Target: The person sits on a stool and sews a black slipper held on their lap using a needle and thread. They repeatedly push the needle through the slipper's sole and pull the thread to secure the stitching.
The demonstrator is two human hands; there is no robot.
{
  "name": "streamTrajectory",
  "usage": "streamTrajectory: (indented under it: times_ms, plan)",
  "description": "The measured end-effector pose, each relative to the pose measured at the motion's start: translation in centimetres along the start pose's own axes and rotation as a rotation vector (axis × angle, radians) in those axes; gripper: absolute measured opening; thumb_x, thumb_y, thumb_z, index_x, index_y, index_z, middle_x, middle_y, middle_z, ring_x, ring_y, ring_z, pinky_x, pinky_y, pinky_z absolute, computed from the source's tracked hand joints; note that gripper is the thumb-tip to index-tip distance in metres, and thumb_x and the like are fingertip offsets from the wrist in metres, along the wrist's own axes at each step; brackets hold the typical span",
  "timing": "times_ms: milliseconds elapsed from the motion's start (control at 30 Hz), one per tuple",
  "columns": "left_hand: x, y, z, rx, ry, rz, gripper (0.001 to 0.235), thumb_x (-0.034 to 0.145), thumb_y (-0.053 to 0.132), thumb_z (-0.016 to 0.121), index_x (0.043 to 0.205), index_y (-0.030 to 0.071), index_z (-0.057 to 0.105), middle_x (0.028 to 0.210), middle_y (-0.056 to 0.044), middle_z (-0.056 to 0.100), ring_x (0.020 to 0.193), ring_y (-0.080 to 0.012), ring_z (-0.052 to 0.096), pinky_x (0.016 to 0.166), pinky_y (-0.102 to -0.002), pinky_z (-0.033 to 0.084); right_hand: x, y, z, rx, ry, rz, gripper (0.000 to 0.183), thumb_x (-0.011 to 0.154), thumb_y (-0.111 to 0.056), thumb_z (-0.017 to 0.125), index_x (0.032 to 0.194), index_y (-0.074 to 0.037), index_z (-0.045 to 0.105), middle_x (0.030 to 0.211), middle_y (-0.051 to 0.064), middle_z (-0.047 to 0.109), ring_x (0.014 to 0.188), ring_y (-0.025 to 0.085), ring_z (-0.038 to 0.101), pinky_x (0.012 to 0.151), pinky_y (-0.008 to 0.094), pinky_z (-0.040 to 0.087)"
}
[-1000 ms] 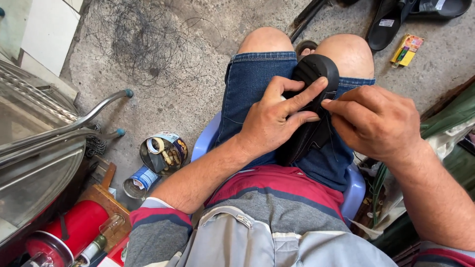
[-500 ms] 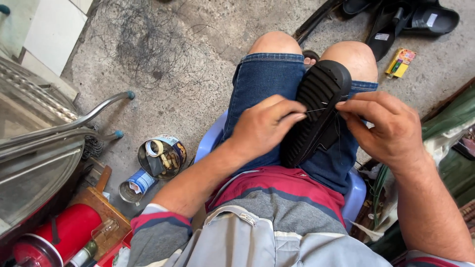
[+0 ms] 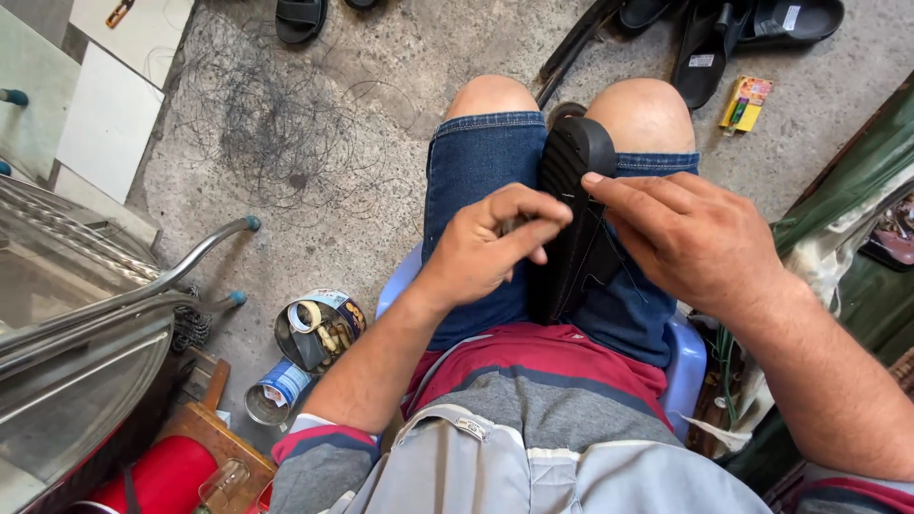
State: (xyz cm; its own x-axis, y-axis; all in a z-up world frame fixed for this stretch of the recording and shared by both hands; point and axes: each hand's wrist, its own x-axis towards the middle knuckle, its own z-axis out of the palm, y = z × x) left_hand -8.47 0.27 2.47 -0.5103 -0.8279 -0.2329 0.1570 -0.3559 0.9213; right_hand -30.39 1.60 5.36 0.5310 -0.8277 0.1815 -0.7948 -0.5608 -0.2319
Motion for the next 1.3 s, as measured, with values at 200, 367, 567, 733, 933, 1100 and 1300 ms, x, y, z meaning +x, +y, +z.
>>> streamTrajectory:
  times_ms: [200, 367, 567, 733, 933, 1100, 1300]
  plan:
    - [0.8, 0.4, 0.8, 0.799, 0.249, 0.108, 0.028, 0.081, 0.016, 0.06, 0.104, 0.016, 0.044, 0.088, 0.003, 0.066, 0.085, -0.0128, 0.067, 0.073, -0.03, 0.049, 0.0, -0.2, 0.5, -0.021, 0.052, 0.026, 0.032, 0.091, -0.024, 0.064, 0.122, -0.016, 0.061, 0.096, -0.001, 0.068, 0.076, 0.018, 0.062, 0.068, 0.028, 0.05]
    - [0.2, 1.3, 1.7, 0.821, 0.165, 0.081, 0.029, 0.081, 0.015, 0.058, 0.105, 0.018, 0.043, 0.083, 0.006, 0.064, 0.084, -0.0134, 0.066, 0.073, -0.031, 0.049, -0.3, -0.5, 0.4, 0.02, 0.033, 0.026, 0.037, 0.09, -0.013, 0.06, 0.126, -0.014, 0.058, 0.107, -0.003, 0.068, 0.078, 0.018, 0.061, 0.066, 0.029, 0.05]
    - [0.7, 1.5, 1.0, 1.02, -0.041, -0.037, 0.061, 0.093, 0.015, 0.042, 0.14, 0.043, 0.016, 0.086, -0.006, 0.041, 0.075, -0.0362, 0.057, 0.067, -0.047, 0.05, -1.2, 0.1, -0.5, -0.032, -0.143, 0.041, 0.061, 0.079, -0.018, 0.056, 0.138, -0.021, 0.042, 0.121, -0.01, 0.061, 0.07, 0.018, 0.056, 0.062, 0.032, 0.053]
    - [1.0, 2.1, -0.2, 1.003, -0.12, 0.092, 0.053, 0.094, 0.016, 0.046, 0.137, 0.039, 0.026, 0.104, -0.003, 0.043, 0.091, -0.0202, 0.058, 0.072, -0.039, 0.055, -3.5, 1.9, -2.5, 0.005, -0.174, 0.299, 0.06, 0.083, -0.006, 0.054, 0.141, -0.02, 0.049, 0.089, 0.0, 0.066, 0.072, 0.025, 0.056, 0.057, 0.041, 0.048]
    - [0.7, 1.7, 0.9, 1.014, 0.074, 0.282, 0.051, 0.083, 0.038, 0.069, 0.127, 0.034, 0.044, 0.111, 0.0, 0.044, 0.08, -0.0114, 0.055, 0.057, -0.032, 0.055, -2.8, 0.4, -1.9, 0.183, -0.115, 0.236, 0.053, 0.082, -0.005, 0.053, 0.134, -0.018, 0.049, 0.076, 0.007, 0.06, 0.071, 0.024, 0.056, 0.062, 0.038, 0.047]
    - [0.9, 1.2, 1.7, 0.978, 0.143, 0.348, 0.027, 0.084, 0.032, 0.064, 0.11, 0.028, 0.057, 0.096, 0.0, 0.046, 0.084, -0.0144, 0.058, 0.059, -0.035, 0.054, -2.2, 0.3, -2.5, 0.244, -0.173, 0.254, 0.054, 0.081, -0.012, 0.054, 0.134, -0.018, 0.046, 0.078, 0.007, 0.062, 0.072, 0.028, 0.059, 0.064, 0.04, 0.047]
    - [1.3, -0.2, 0.9, 0.765, 0.211, 0.367, 0.012, 0.084, 0.021, 0.065, 0.096, 0.023, 0.066, 0.083, 0.003, 0.049, 0.068, -0.0115, 0.058, 0.059, -0.025, 0.05, -0.2, -1.6, 0.2, 0.587, -0.042, 0.448, 0.037, 0.079, -0.024, 0.065, 0.115, -0.019, 0.057, 0.072, -0.001, 0.065, 0.064, 0.016, 0.063, 0.059, 0.03, 0.05]
